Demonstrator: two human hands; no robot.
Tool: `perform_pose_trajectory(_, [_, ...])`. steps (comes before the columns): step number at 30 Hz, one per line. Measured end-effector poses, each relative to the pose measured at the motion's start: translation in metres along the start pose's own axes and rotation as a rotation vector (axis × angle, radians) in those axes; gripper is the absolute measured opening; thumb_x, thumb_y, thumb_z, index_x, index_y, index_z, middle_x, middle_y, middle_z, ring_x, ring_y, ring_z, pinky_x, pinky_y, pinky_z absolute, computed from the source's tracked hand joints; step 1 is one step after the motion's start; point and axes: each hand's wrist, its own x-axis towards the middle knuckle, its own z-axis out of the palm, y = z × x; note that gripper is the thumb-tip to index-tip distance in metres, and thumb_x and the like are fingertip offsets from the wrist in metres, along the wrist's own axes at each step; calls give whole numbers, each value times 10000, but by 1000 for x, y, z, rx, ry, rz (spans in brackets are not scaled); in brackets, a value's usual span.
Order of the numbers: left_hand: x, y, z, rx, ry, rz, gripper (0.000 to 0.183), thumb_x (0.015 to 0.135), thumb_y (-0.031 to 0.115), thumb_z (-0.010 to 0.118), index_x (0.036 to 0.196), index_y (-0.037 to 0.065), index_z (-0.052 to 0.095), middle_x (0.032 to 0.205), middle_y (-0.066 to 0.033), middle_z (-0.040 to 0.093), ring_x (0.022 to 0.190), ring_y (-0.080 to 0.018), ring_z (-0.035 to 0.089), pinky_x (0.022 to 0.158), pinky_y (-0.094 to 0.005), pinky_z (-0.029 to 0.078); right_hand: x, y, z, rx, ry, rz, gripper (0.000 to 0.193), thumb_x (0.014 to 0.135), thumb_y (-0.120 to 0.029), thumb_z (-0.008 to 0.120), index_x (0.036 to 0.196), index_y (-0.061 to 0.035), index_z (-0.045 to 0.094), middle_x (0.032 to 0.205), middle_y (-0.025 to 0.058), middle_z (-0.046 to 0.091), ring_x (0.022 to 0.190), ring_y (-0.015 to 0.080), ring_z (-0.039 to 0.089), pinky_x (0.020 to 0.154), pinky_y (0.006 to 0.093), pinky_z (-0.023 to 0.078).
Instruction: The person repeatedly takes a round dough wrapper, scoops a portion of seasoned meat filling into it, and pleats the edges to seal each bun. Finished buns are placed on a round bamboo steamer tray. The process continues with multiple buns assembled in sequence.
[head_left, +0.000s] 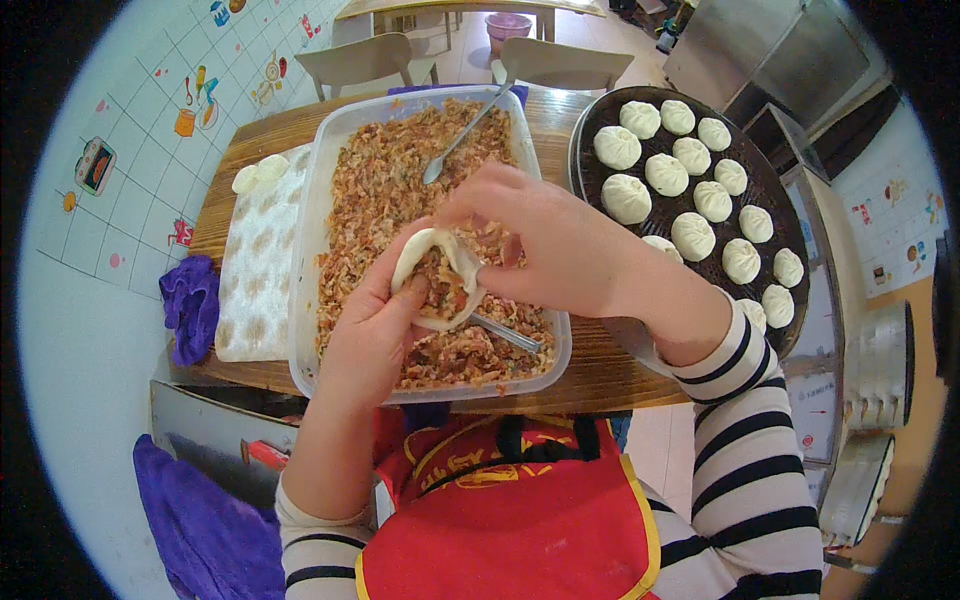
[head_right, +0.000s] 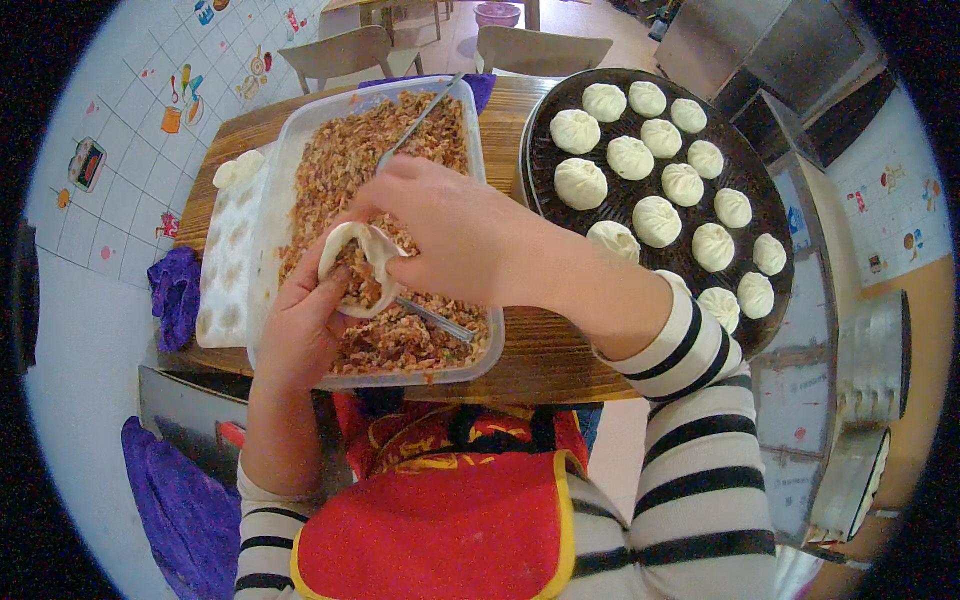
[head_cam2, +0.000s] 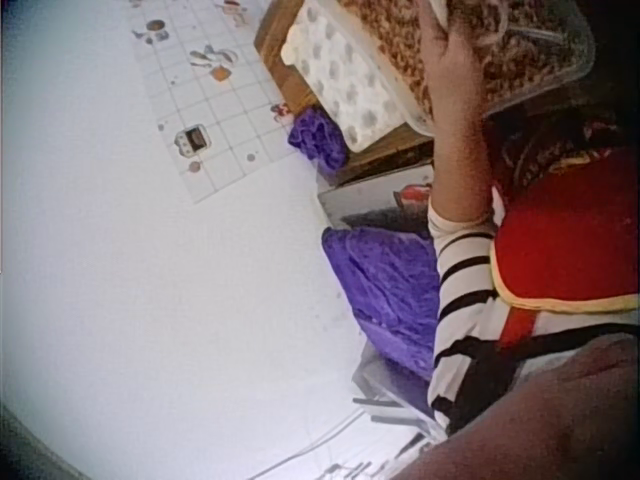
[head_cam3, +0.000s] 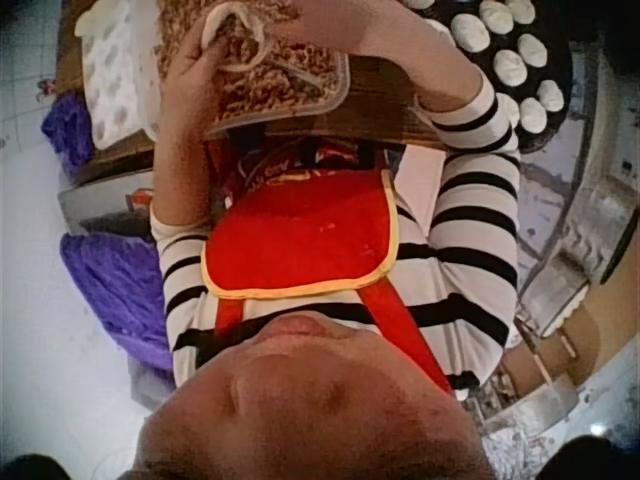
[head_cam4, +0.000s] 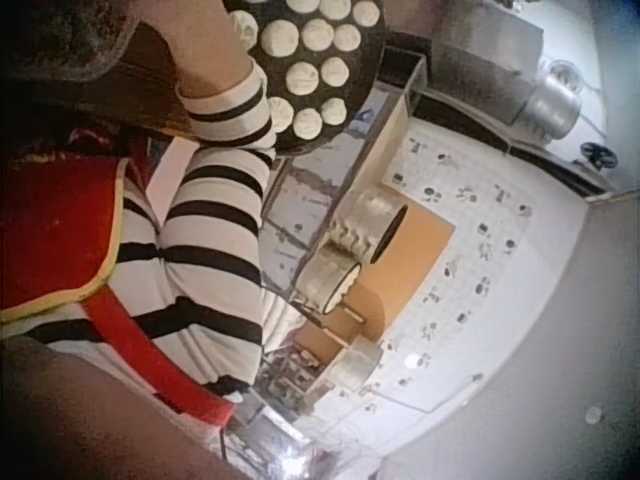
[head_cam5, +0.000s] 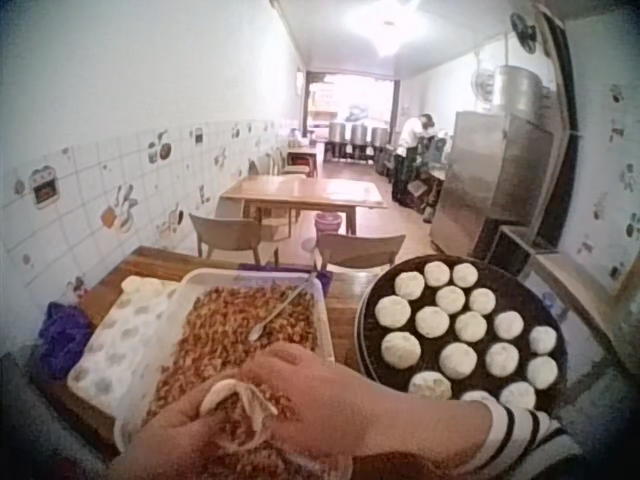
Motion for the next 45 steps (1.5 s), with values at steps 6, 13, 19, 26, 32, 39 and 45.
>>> perform_pose_trajectory(6, [5, 1, -15, 306, -99, -77, 470, 929, 29, 397, 1397, 71, 366, 1266, -51, 504, 1107, -137, 519, 857, -257, 478, 0, -7, 2, 29, -92, -37, 117, 740, -54, 619, 851, -14, 614, 895, 126, 586, 905, 289, 571, 752, 353, 482])
perform_pose_trajectory(13, [-2, 17, -2, -206, -26, 48, 456, 951, 130, 452, 1377, 42, 313, 1296, -120, 467, 1157, -232, 509, 875, -351, 527, 0, -8, -5, -79, 87, 134, 123, 748, -39, 654, 867, -32, 624, 767, 62, 606, 712, 223, 618, 616, 300, 504])
perform_pose_trajectory(19, [-1, -11, 11, -144, 277, 227, 440, 923, 144, 534, 1318, 53, 364, 1216, -108, 518, 1083, -230, 559, 856, -393, 532, 1, -24, 10, -143, 161, -9, 208, 773, -96, 690, 975, -49, 670, 827, 84, 669, 715, 159, 648, 629, 268, 509])
perform_pose_trajectory(26, [-9, 21, -51, -429, 199, 371, 421, 965, 251, 456, 1279, -22, 395, 1211, -175, 528, 1085, -330, 561, 919, -430, 502, 19, 6, 24, -222, -393, 398, 215, 793, -224, 643, 864, -23, 676, 789, 143, 659, 742, 293, 645, 680, 367, 517])
perform_pose_trajectory(32, [-20, 28, -64, -539, 167, 374, 418, 980, 248, 429, 1282, -39, 396, 1219, -186, 527, 1124, -351, 538, 960, -461, 477, 27, 25, 65, -471, -640, 358, 198, 749, -206, 647, 781, -10, 654, 768, 147, 653, 736, 303, 634, 689, 388, 501])
perform_pose_trajectory(39, [-13, 13, -78, -565, 251, 384, 332, 962, 179, 459, 1217, -33, 444, 1191, -162, 542, 1084, -318, 566, 928, -466, 503, 40, 37, 37, -278, -355, 317, 188, 791, -93, 564, 941, -7, 639, 783, 173, 643, 729, 314, 630, 645, 382, 507])
perform_pose_trajectory(45, [-11, 10, -77, -643, 278, 367, 290, 950, 152, 487, 1180, -23, 468, 1142, -139, 570, 1035, -275, 590, 910, -444, 518, -10, -14, 39, -714, -700, 192, 487, 741, -38, 587, 1220, -4, 504, 819, 170, 613, 751, 337, 623, 630, 426, 500])
